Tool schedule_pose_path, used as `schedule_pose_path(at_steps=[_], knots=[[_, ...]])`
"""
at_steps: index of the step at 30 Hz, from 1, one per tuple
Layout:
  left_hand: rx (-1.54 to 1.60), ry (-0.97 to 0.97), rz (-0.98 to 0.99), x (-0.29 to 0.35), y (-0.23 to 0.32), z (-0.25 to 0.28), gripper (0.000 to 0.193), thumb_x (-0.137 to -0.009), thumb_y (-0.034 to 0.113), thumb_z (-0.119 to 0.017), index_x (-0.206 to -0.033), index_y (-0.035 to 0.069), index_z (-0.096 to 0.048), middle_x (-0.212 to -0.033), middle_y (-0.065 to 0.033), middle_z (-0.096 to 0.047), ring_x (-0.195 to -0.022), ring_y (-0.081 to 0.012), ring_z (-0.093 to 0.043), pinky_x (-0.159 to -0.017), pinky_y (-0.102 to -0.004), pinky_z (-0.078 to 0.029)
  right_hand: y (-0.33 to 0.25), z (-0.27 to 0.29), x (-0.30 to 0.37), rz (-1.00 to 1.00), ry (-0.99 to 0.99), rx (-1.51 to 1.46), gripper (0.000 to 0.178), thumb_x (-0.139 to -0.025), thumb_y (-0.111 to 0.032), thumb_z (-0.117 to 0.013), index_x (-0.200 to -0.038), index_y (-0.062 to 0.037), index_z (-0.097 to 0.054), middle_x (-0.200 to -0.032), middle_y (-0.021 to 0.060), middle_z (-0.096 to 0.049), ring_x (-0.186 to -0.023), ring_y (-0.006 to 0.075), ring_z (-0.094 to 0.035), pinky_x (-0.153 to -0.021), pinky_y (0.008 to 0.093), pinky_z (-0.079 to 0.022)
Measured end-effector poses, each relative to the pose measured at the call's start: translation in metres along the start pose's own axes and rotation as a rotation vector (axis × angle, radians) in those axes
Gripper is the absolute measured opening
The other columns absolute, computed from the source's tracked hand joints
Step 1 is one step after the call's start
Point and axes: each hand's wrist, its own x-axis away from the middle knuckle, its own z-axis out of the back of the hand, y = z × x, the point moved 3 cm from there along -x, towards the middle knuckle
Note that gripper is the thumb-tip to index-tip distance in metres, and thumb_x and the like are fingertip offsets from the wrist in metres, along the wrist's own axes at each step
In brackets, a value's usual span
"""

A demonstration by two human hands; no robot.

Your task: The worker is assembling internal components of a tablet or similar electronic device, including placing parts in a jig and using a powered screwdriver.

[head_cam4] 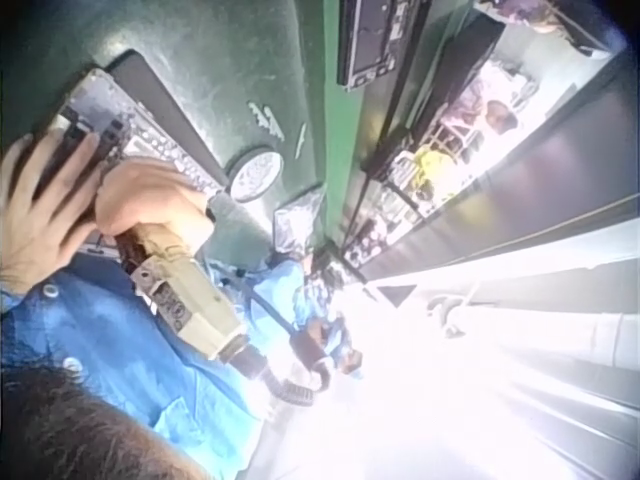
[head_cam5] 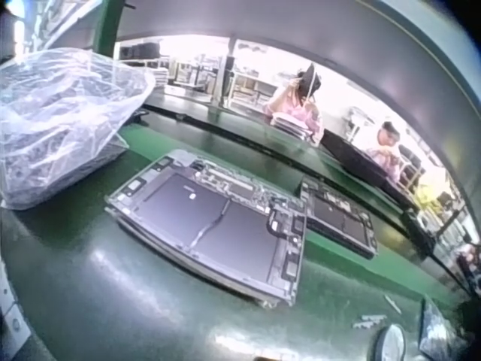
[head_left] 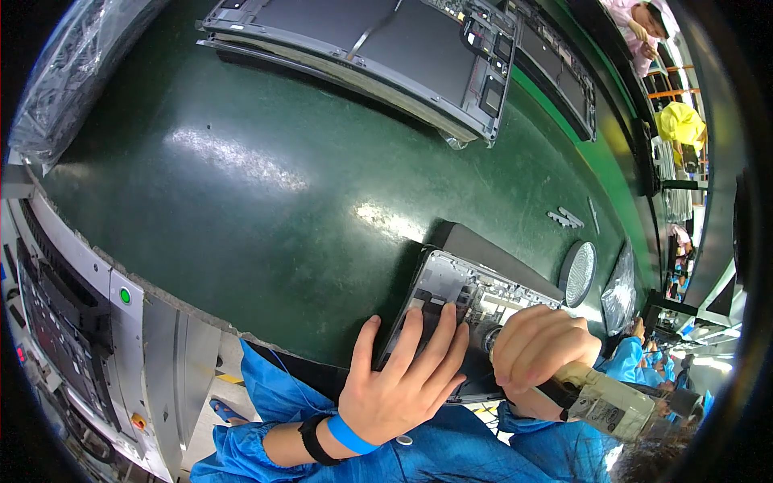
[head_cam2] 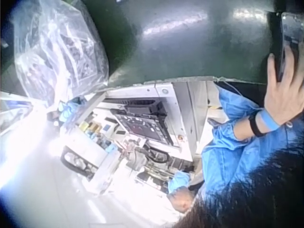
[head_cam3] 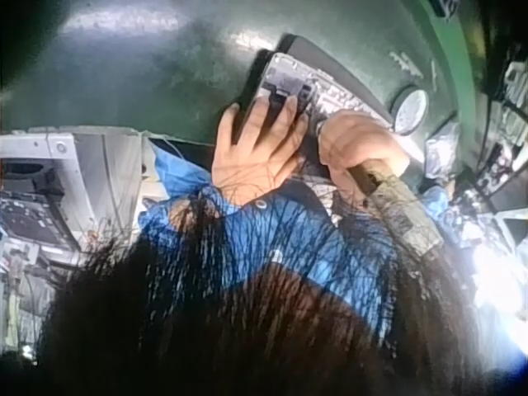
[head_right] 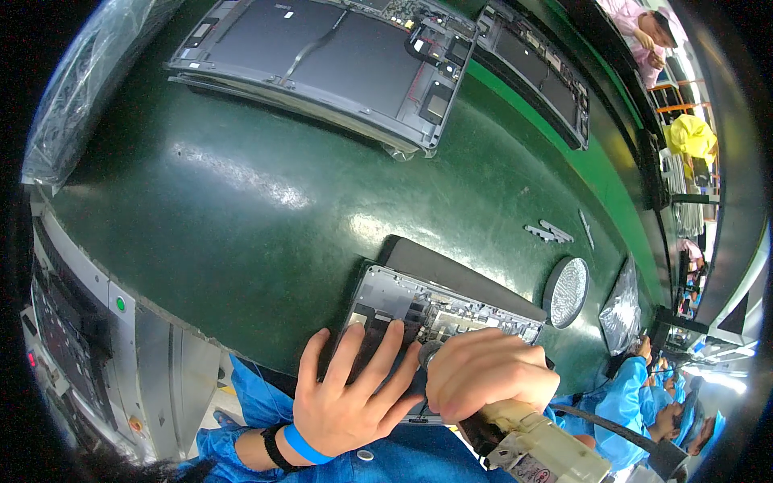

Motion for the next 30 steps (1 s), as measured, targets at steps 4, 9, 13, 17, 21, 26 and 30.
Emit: schedule_pose_path(at_steps=[4, 9, 13, 17, 21, 26, 30], knots=[[-0.002, -0.008, -0.007, 0.000, 0.000, 0.000, 0.041, -0.088, 0.048, -0.057, -0.118, 0.022, -0.068, -0.134, -0.0015, -0.055, -0.114, -0.0277, -0.051, -0.095, -0.0526, -0.041, 0.002, 0.000, 0.002, 0.004, -0.015, 0.013, 0.060, -0.097, -0.051, -0.051, -0.080, 0.0055, -0.060, -0.065, 0.0150, -0.064, -0.055, 0.0291, -0.064, -0.053, 0.0396, -0.053], [-0.027, 0.002, -0.018, 0.000, 0.002, 0.000, 0.041, -0.088, 0.048, -0.057, -0.118, 0.021, -0.068, -0.134, -0.0034, -0.056, -0.118, -0.0309, -0.049, -0.096, -0.0533, -0.041, 0.004, -0.008, -0.004, 0.087, 0.153, 0.068, 0.025, -0.082, -0.020, -0.075, -0.072, -0.0050, -0.057, -0.051, 0.0044, -0.057, -0.041, 0.0187, -0.056, -0.041, 0.0296, -0.047], [-0.044, -0.009, 0.031, 0.001, 0.006, 0.004, 0.045, -0.086, 0.047, -0.058, -0.122, 0.021, -0.065, -0.136, -0.0005, -0.054, -0.122, -0.0261, -0.047, -0.098, -0.0511, -0.040, 0.001, -0.001, -0.007, 0.082, -0.029, 0.121, 0.019, -0.075, 0.001, -0.073, -0.083, -0.0034, -0.056, -0.057, 0.0062, -0.059, -0.046, 0.0212, -0.058, -0.046, 0.0335, -0.047], [-0.064, 0.005, -0.049, 0.000, 0.009, -0.003, 0.047, -0.083, 0.048, -0.064, -0.119, 0.017, -0.068, -0.135, -0.0069, -0.055, -0.121, -0.0362, -0.045, -0.096, -0.0530, -0.042, -0.002, 0.013, 0.004, 0.012, -0.010, 0.164, 0.024, -0.082, -0.016, -0.074, -0.090, -0.0017, -0.056, -0.067, 0.0093, -0.062, -0.055, 0.0232, -0.059, -0.050, 0.0341, -0.046], [-0.103, -0.072, -0.040, -0.002, 0.009, 0.002, 0.056, -0.082, 0.047, -0.067, -0.128, 0.014, -0.063, -0.139, -0.0088, -0.051, -0.118, -0.0381, -0.046, -0.094, -0.0513, -0.042, -0.038, 0.020, 0.002, 0.052, 0.439, -0.287, 0.079, -0.089, -0.074, -0.045, -0.112, 0.0013, -0.051, -0.074, 0.0116, -0.065, -0.055, 0.0167, -0.055, -0.049, 0.0306, -0.042], [-0.186, -0.116, -0.093, -0.012, 0.017, 0.009, 0.059, -0.081, 0.045, -0.068, -0.128, 0.011, -0.063, -0.139, -0.0110, -0.051, -0.111, -0.0371, -0.048, -0.091, -0.0503, -0.042, -0.106, 0.104, 0.069, 0.308, 0.678, -0.404, 0.066, -0.096, -0.057, -0.050, -0.122, 0.0032, -0.049, -0.069, 0.0030, -0.050, -0.058, 0.0126, -0.045, -0.060, 0.0281, -0.038], [-0.217, -0.166, -0.134, -0.013, 0.017, 0.008, 0.060, -0.076, 0.042, -0.071, -0.127, 0.011, -0.063, -0.139, -0.0123, -0.050, -0.112, -0.0405, -0.048, -0.092, -0.0518, -0.043, -0.111, 0.162, 0.157, 0.425, 1.294, -0.202, 0.061, -0.096, -0.052, -0.053, -0.121, 0.0040, -0.049, -0.076, 0.0055, -0.050, -0.074, 0.0135, -0.047, -0.066, 0.0318, -0.040]])
